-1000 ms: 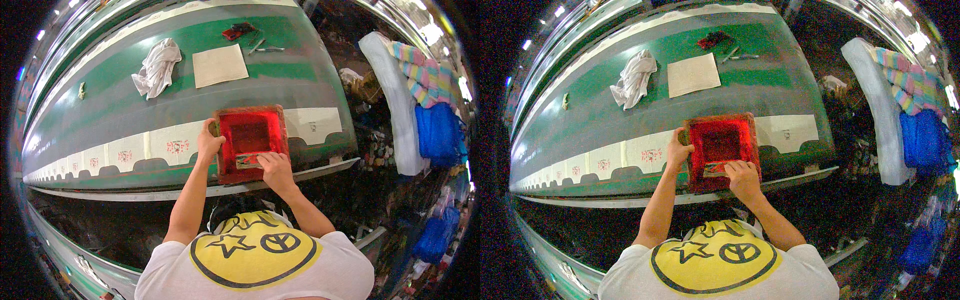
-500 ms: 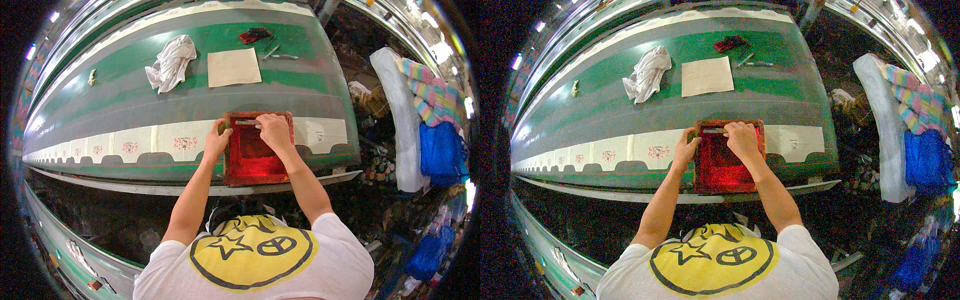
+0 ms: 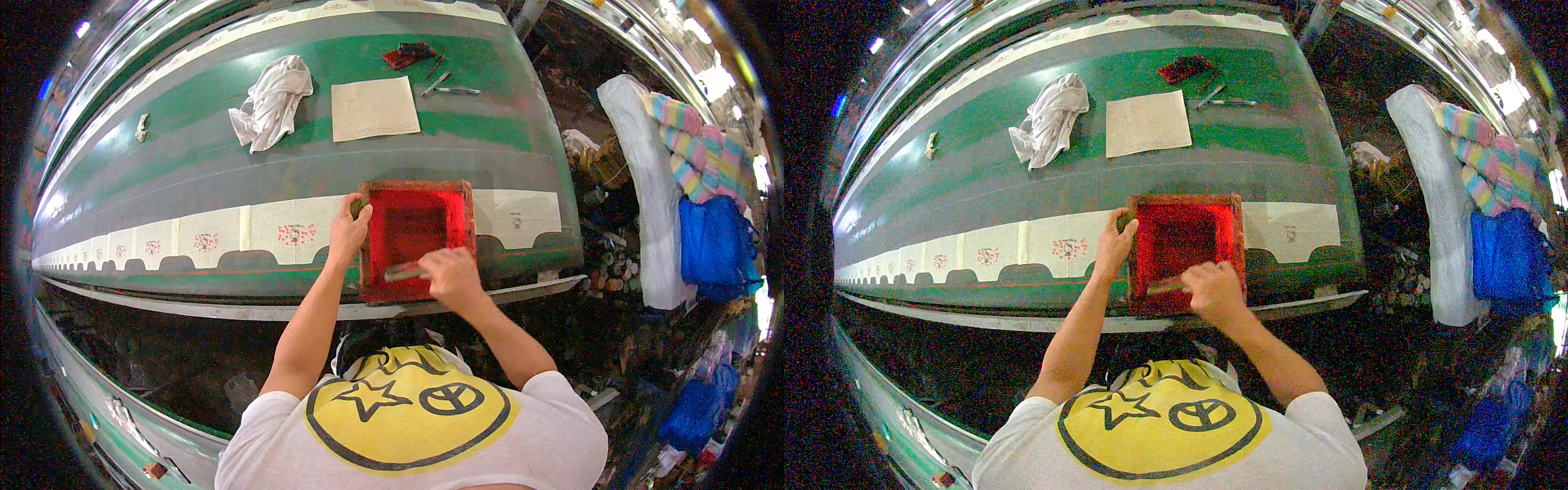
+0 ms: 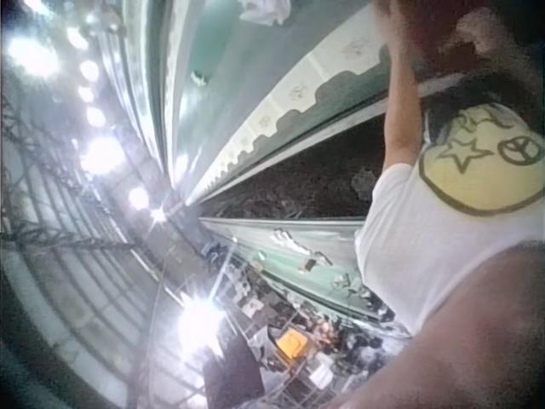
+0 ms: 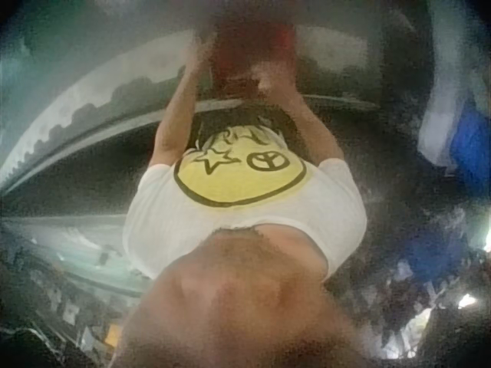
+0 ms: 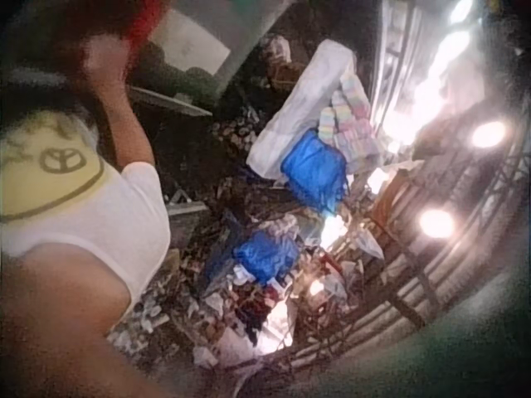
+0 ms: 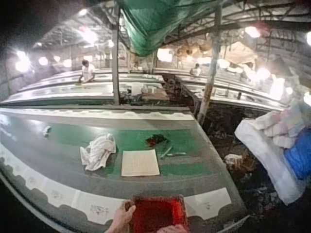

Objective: The person uses a squeegee to press a red inked screen-printing frame against a moving green conveyor belt, repeatedly applying pressure to transfer a pattern onto white labels. The person holds the frame with both hands and moves it along the belt as it advances.

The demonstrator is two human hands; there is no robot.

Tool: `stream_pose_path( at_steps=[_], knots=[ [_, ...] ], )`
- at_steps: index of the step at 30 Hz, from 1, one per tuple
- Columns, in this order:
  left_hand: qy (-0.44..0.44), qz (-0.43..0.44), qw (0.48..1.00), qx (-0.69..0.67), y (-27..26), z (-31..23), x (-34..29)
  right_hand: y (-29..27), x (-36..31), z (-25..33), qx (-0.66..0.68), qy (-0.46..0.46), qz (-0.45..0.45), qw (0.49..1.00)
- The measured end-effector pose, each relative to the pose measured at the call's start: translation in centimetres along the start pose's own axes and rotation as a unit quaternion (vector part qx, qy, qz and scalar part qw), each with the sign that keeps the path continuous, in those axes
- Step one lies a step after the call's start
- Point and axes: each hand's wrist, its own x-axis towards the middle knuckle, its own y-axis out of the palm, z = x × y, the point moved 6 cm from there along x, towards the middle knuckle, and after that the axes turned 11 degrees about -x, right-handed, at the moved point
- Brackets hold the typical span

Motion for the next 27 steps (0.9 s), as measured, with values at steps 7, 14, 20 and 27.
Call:
stream_pose_path(
  at_steps=[7, 14, 20, 27],
  knots=[
    [0.003, 0.016, 1.0, 0.02, -0.1, -0.3, 0.5, -1.3, 8.4, -7.3, -0.052, 0.022, -0.106, 0.993],
    [-0.002, 0.009, 0.999, 0.032, 0.0, -0.2, 0.2, 1.2, 6.3, -6.8, -0.039, 0.07, 0.008, 0.997],
    [0.035, -0.012, 0.999, 0.039, 0.0, 1.2, 0.5, 0.6, -1.6, -2.3, -0.021, 0.045, -0.045, 0.998],
    [0.014, -0.002, 1.0, 0.026, 0.1, -0.2, 0.2, -0.3, 3.4, -3.1, -0.037, 0.019, -0.023, 0.999]
  ],
)
